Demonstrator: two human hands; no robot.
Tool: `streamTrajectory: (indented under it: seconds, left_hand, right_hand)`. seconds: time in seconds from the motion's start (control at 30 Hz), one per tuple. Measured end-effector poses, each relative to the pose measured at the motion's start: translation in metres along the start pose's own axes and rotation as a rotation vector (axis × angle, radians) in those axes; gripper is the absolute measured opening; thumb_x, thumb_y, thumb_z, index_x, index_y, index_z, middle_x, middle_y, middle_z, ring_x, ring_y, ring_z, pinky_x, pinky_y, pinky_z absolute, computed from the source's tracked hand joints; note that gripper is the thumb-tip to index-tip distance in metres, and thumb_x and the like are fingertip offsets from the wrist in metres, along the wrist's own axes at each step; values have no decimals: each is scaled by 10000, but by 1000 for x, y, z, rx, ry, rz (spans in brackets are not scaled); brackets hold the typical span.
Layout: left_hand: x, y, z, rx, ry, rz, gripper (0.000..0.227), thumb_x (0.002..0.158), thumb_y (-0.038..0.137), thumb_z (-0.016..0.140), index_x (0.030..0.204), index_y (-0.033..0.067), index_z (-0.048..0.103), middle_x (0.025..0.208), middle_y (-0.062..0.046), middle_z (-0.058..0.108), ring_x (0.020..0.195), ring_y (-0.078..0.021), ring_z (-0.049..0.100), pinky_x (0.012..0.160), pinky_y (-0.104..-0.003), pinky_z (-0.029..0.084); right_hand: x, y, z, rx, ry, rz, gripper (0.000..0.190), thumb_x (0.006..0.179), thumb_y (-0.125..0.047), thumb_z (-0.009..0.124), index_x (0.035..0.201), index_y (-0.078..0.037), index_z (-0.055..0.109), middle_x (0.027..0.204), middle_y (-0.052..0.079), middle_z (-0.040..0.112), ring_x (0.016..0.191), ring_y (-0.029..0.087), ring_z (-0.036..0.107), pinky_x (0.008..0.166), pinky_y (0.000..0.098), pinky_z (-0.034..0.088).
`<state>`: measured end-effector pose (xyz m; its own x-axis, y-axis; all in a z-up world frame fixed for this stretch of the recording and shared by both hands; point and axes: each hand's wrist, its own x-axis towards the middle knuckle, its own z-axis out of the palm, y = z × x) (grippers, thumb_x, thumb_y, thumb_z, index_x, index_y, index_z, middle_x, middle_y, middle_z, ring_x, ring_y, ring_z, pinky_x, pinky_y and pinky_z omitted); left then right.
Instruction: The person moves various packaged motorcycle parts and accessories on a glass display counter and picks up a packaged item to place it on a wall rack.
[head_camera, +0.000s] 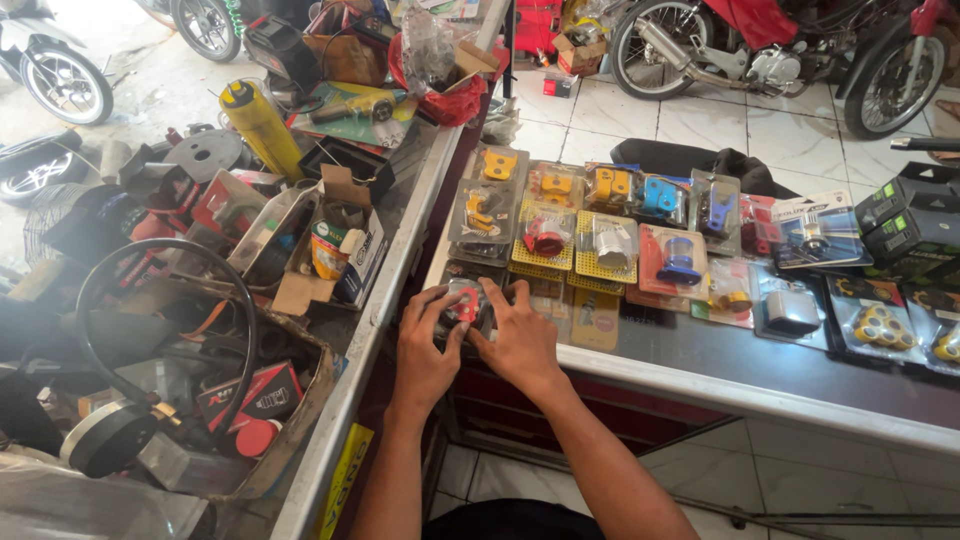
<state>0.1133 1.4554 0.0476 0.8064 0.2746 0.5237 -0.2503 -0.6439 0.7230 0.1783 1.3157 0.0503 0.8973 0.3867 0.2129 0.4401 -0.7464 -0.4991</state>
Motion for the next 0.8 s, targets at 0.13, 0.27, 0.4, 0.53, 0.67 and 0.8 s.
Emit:
streamTrajectory:
  seconds: [0.13,0.27,0.4,0.53,0.67,0.8]
  left_hand:
    - [0,0,0,-11,-4,-3,418,824,19,760,1233,46,679,1328,-153,601,1252,-353,588,1053,-423,478]
    - [-2,-2,0,-18,-2,14,396,835,32,755,1223,37,675,1332,-160,599,1254,-359,587,1060,-425,475]
    - [-2,-6,0,-9,1,24,380,842,41,748,1216,35,678,1332,-168,595,1256,-365,583,1069,-428,469]
    - [-6,-7,0,-35,-9,4,377,855,40,735,1227,35,670,1353,-171,583,1270,-371,580,1067,-431,473]
    - [-12,-8,-2,-37,-8,-4,389,870,46,734,1251,34,659,1361,-177,574,1277,-381,577,1066,-435,476]
    - [-17,-6,-3,-35,9,23,404,884,68,732,1271,13,632,1376,-194,560,1285,-389,570,1072,-443,476]
  right_hand:
    - [0,-1,-1,5,-7,23,761,784,-455,777,1462,-245,504,1291,184,536,900,422,709,719,526,572]
    - [-1,-2,-1,7,1,29,760,787,-470,773,1464,-250,505,1296,186,533,906,423,708,714,526,572]
    - [-1,-3,1,-3,19,24,759,788,-490,779,1458,-249,513,1288,188,535,907,430,703,715,524,570]
    - [-3,-3,2,-19,27,24,767,782,-497,780,1457,-250,511,1258,173,548,911,414,709,706,510,572]
    - [-5,-4,3,-40,41,23,791,782,-488,778,1482,-256,490,1254,168,549,895,412,707,693,504,570]
    - [-11,-6,3,-25,88,1,788,806,-484,771,1493,-236,474,1248,167,551,913,405,697,675,501,564]
